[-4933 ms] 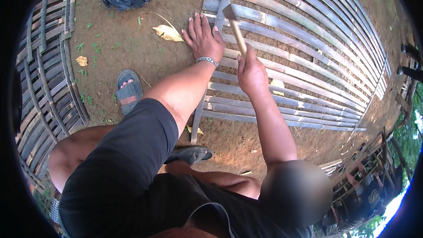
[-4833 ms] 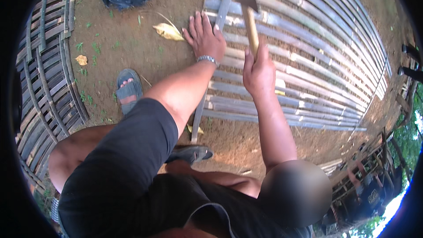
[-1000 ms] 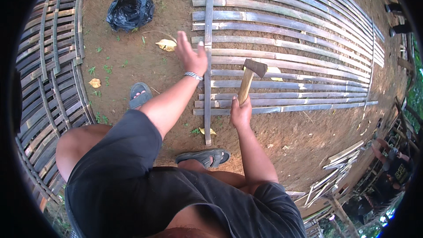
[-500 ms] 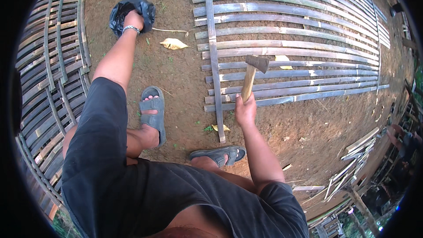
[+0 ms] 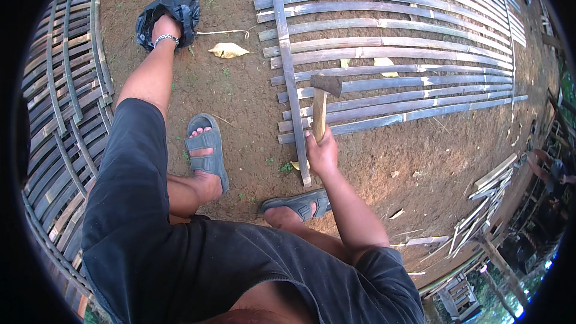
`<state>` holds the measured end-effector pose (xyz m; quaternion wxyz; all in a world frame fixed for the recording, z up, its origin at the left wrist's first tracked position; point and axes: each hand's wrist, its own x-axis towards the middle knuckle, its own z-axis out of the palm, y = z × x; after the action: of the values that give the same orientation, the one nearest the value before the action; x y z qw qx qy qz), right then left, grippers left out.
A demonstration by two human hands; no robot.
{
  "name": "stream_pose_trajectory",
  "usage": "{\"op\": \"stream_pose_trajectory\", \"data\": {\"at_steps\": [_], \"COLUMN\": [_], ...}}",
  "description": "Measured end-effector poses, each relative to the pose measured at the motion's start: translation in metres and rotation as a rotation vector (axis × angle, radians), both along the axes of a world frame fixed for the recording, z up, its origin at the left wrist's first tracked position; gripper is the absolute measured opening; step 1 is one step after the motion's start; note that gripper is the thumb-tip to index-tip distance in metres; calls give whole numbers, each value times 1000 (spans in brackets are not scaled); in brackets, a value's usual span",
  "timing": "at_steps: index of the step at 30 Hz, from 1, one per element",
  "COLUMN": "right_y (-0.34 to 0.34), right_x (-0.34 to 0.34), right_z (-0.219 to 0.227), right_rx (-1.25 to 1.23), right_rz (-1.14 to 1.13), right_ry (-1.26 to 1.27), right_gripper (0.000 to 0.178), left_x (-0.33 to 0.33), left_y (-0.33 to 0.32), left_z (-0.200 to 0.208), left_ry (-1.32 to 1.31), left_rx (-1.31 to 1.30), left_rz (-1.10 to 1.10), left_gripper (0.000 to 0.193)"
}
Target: The person assembles a curved bamboo structure by securing thin bamboo strips to a frame using a hammer and nails. They retrieve nails from a black bag and repeatedly hammer them into the bamboo slats to fasten them together.
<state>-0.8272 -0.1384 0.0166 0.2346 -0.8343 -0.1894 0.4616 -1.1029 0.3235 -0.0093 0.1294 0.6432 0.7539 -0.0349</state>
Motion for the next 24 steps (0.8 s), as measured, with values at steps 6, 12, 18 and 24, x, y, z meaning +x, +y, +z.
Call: {"op": "stream_pose_trajectory", "data": {"at_steps": [6, 12, 18, 24], "right_y": [6, 8, 3, 12], "right_x": [-13, -9, -3, 2], "right_z": [1, -6, -27, -37], "right_rx": [50, 86, 204, 211], "right_rz": [-50, -58, -49, -33], "right_ry": [52, 44, -4, -31], "right_gripper": [38, 37, 30, 30], "left_x": [-20, -27, 13, 130], "left_y": [8, 0, -30, -146], "left_z": [-13, -1, 6, -18], "left_ry": [41, -32, -500, -968], "left_rx": [19, 138, 1017, 537], "left_rz": [-4, -106, 141, -29], "left_gripper": [31, 26, 19, 12]}}
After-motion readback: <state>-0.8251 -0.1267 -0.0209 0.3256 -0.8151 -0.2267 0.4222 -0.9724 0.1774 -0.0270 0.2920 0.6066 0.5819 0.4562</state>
